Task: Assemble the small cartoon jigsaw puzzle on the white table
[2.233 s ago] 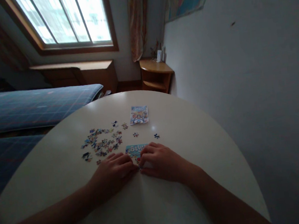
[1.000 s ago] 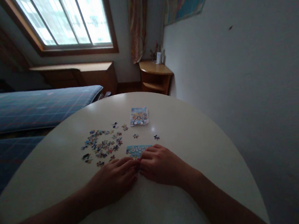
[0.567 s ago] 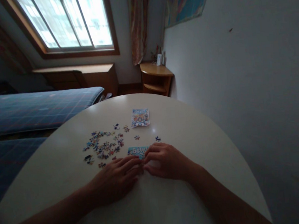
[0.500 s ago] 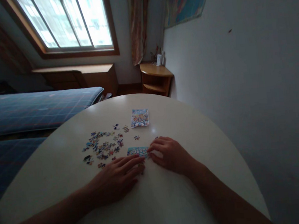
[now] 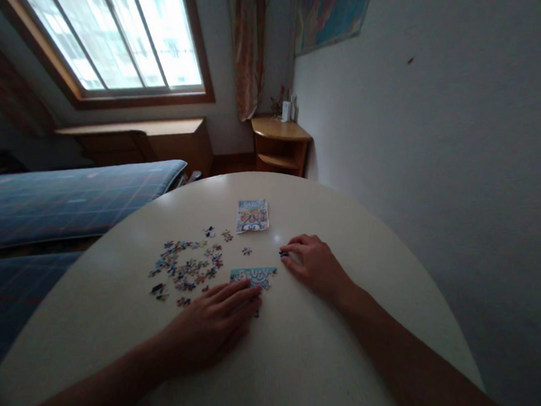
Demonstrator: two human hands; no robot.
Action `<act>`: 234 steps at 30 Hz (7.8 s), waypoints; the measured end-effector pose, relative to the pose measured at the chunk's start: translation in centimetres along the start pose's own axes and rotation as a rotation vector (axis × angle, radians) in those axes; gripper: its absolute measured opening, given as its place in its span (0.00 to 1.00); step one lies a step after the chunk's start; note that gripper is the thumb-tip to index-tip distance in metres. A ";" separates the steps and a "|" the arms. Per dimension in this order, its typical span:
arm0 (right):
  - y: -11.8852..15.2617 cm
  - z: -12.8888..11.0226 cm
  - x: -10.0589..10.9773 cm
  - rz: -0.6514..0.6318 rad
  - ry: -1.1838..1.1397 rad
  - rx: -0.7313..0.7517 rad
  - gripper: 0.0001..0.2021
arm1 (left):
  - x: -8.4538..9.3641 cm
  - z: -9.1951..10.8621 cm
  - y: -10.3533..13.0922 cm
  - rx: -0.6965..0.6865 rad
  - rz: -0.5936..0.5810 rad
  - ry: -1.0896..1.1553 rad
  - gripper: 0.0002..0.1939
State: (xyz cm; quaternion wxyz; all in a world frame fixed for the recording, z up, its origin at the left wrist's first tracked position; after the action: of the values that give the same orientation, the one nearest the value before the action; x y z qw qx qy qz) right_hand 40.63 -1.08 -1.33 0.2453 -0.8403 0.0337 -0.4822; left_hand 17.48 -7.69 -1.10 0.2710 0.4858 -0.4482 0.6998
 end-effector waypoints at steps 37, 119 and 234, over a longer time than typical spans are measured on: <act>-0.4 -1.7 -1.3 0.030 0.070 0.128 0.09 | 0.1 -0.6 -0.2 0.045 -0.007 0.046 0.21; 0.0 -1.5 -1.2 -0.010 -0.035 0.154 0.09 | 2.8 -12.8 -3.6 0.607 0.046 -0.154 0.13; 2.4 -8.7 0.2 0.210 -0.376 0.156 0.14 | 1.7 -2.4 -1.7 0.790 0.264 0.906 0.14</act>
State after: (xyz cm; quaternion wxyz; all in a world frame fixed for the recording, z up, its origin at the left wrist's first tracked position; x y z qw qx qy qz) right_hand 34.00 -6.53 1.39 0.3601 -0.8858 0.0373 -0.2903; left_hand 17.16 -4.90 0.78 0.1449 0.1441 -0.0517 0.9775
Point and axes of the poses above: each hand's wrist, its own y-axis away from the middle knuckle, its own x-axis out of the back of the hand, z = x × y, the point moved 4 cm from there along -y, towards the middle knuckle, and after that the axes turned 9 degrees about z, right-handed, at the moved point
